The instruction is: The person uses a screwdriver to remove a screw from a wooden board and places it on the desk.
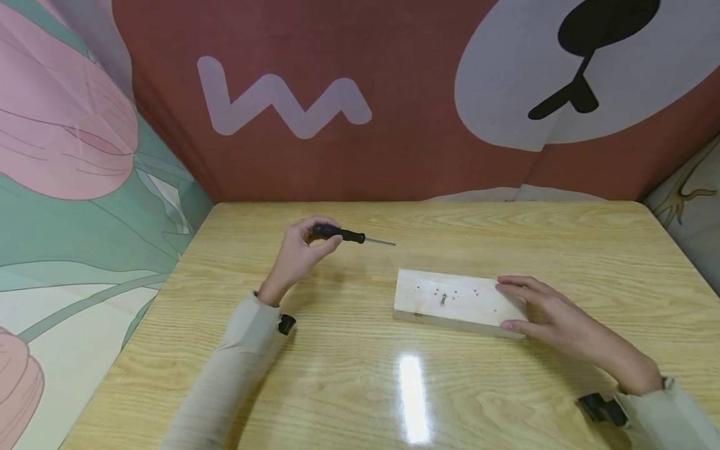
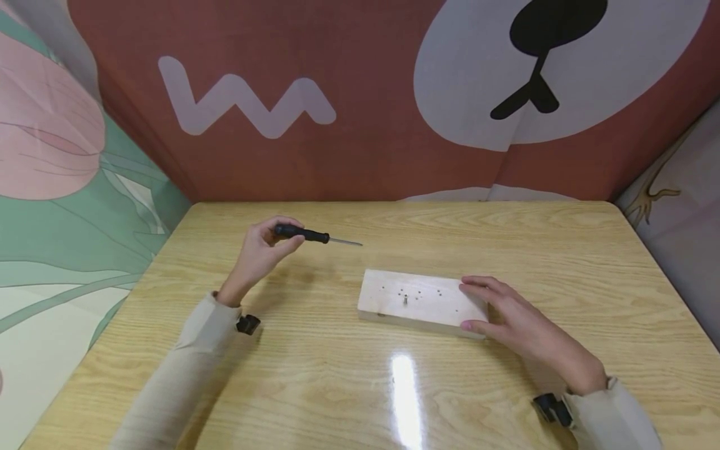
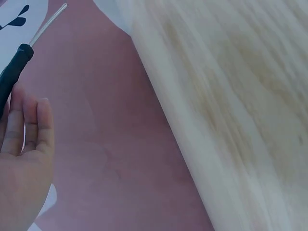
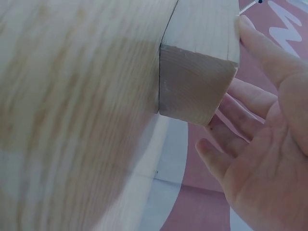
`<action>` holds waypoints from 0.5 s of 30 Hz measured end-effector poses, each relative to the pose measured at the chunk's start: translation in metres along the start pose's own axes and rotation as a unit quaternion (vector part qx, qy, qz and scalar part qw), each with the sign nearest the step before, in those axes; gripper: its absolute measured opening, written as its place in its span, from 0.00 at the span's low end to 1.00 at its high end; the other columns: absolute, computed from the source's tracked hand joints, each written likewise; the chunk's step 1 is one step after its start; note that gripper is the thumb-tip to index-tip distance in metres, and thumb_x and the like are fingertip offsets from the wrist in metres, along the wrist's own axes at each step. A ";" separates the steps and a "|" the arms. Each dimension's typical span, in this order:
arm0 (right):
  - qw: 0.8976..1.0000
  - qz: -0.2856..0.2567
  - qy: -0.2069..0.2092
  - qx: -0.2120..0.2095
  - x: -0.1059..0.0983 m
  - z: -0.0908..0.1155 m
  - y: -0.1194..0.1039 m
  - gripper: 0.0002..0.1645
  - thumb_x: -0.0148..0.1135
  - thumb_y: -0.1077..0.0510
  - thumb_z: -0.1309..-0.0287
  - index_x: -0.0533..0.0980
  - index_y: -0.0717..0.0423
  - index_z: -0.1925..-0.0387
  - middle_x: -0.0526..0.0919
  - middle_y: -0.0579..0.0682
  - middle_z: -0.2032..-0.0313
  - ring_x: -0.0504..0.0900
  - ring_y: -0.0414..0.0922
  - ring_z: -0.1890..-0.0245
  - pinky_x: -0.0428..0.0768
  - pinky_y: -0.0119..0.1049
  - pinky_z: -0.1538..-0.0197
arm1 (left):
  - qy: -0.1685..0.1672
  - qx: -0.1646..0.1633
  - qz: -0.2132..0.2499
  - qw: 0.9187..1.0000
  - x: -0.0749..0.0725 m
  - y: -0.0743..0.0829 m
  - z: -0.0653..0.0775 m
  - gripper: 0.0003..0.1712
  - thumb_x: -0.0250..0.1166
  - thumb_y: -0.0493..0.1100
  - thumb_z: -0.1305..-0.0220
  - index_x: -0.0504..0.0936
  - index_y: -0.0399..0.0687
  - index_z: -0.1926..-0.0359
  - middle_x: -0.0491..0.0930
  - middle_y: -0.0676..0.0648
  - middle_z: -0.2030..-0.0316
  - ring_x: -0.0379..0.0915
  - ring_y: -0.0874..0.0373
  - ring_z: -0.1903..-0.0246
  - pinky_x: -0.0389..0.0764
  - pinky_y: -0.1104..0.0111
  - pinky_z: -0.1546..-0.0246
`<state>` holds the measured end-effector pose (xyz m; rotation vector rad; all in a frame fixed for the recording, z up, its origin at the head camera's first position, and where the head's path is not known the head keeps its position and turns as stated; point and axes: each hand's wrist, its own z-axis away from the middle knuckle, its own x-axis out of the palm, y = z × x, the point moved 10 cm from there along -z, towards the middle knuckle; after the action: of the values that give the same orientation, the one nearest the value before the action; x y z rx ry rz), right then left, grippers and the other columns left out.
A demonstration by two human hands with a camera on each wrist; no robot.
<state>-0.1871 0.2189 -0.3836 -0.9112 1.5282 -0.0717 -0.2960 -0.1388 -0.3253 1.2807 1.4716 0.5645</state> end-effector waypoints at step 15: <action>0.998 0.051 -0.026 0.023 0.000 0.000 -0.007 0.37 0.70 0.49 0.42 0.72 0.58 0.34 0.73 0.57 0.36 0.72 0.57 0.37 0.74 0.43 0.46 | 0.000 0.026 0.007 1.000 0.010 0.018 0.002 0.10 0.67 0.37 0.36 0.83 0.37 0.54 0.85 0.40 0.59 0.81 0.63 0.61 0.82 0.66 0.54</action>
<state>-0.1839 0.2136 -0.3798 -0.7910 1.5169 -0.0105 -0.2858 -0.1244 -0.3145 1.3319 1.4856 0.5388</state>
